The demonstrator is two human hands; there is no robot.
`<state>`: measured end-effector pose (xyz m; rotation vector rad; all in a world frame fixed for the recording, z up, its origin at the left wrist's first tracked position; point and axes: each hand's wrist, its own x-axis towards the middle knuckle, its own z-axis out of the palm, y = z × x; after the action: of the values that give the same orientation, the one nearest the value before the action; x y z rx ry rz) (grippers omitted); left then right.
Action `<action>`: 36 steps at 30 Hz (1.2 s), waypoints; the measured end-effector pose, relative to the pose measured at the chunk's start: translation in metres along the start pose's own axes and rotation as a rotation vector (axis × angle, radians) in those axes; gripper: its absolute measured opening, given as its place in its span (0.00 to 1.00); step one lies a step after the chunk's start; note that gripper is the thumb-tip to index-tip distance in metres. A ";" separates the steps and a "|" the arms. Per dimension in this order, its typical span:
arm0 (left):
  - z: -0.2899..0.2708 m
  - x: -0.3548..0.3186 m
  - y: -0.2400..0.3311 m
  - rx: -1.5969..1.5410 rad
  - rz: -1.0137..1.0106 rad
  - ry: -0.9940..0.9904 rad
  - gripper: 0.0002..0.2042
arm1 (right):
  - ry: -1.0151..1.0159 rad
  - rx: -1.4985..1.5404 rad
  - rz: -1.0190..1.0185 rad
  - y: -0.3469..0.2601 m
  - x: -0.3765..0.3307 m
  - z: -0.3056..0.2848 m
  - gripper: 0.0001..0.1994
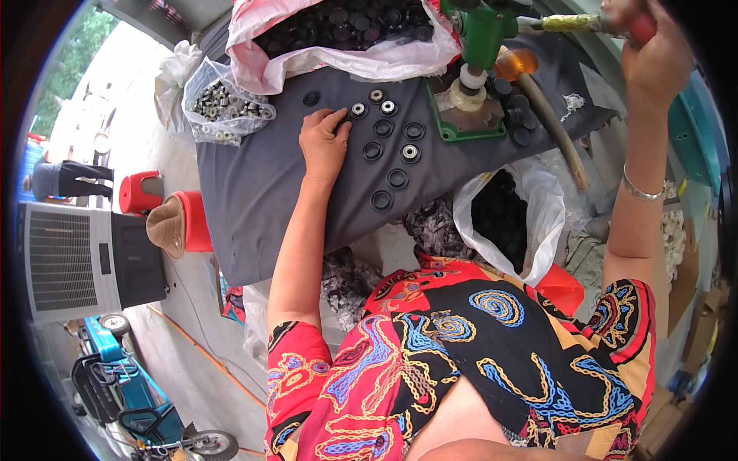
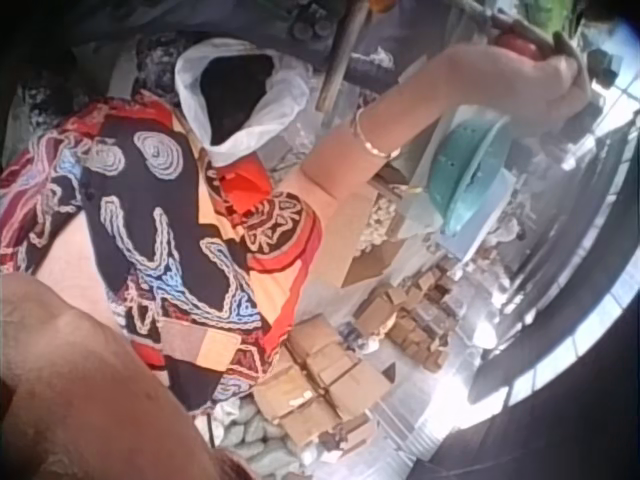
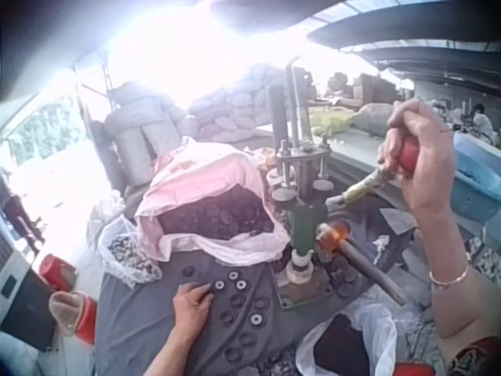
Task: The person uses a manual press machine to assemble small metal inserts into black rubber washers. They repeatedly pick up a washer and an insert, place them in the press, and operate the lever to secure the parts. The person also arranges the finished components on a gray mat and organizes the metal inserts.
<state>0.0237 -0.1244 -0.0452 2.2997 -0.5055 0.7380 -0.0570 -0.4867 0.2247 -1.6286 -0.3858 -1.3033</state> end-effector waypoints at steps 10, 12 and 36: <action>0.002 -0.002 0.003 0.265 0.070 -0.009 0.12 | -0.006 0.264 0.027 -0.007 -0.009 0.006 0.10; 0.002 -0.002 -0.002 0.240 0.078 -0.017 0.12 | -0.077 0.265 0.053 -0.008 -0.004 -0.004 0.10; 0.076 0.032 0.148 -0.319 -0.041 -0.071 0.27 | -0.069 0.209 0.117 0.010 0.013 0.005 0.11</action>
<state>-0.0014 -0.2862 -0.0027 2.0363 -0.5626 0.5153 -0.0418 -0.4916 0.2316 -1.5002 -0.4470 -1.0844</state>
